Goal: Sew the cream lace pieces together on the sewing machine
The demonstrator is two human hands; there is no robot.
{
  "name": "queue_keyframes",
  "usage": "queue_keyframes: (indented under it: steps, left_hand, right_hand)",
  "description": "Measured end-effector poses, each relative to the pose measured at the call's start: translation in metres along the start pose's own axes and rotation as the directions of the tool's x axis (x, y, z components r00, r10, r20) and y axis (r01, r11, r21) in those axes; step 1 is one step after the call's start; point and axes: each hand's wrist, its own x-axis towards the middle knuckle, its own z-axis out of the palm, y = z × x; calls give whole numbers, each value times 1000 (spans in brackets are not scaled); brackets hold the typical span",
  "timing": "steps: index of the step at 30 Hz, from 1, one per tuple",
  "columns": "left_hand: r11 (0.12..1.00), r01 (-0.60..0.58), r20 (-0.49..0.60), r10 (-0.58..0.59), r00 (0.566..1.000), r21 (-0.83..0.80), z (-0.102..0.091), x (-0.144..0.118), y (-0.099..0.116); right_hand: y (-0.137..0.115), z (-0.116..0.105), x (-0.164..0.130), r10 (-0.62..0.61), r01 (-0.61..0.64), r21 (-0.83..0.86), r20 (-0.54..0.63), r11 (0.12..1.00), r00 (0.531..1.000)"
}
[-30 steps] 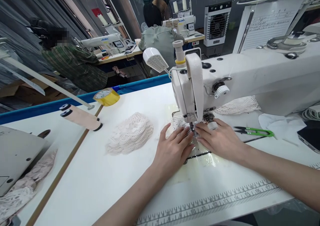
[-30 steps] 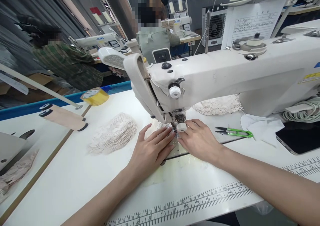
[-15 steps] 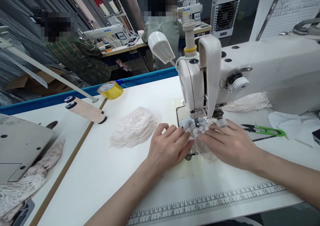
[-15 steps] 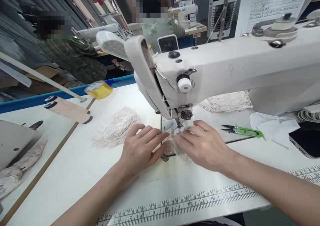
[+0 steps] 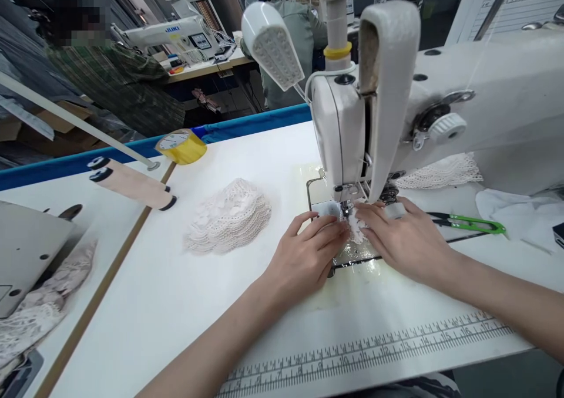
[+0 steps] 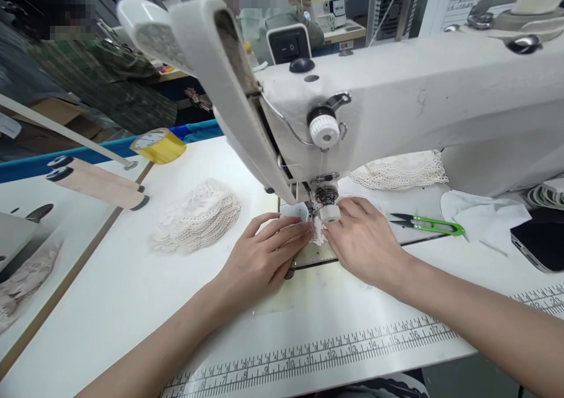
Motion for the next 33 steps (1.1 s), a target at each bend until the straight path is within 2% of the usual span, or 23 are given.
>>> queue_keyframes:
  steps: [7, 18, 25, 33]
  left_hand:
    - [996, -51, -4, 52, 999, 78, 0, -1, 4]
    - [998, -25, -28, 27, 999, 66, 1, -1, 7]
    - [996, -26, -42, 29, 999, 83, 0, -1, 8]
    - [995, -25, -85, 33, 996, 94, 1, -2, 10]
  right_hand:
    - [5, 9, 4, -16, 16, 19, -26, 1000, 1000]
    - [6, 9, 1, -21, 22, 21, -36, 1000, 999]
    - [5, 4, -4, -153, 187, 130, -237, 974, 959]
    - [2, 0, -7, -205, 248, 178, -232, 952, 951]
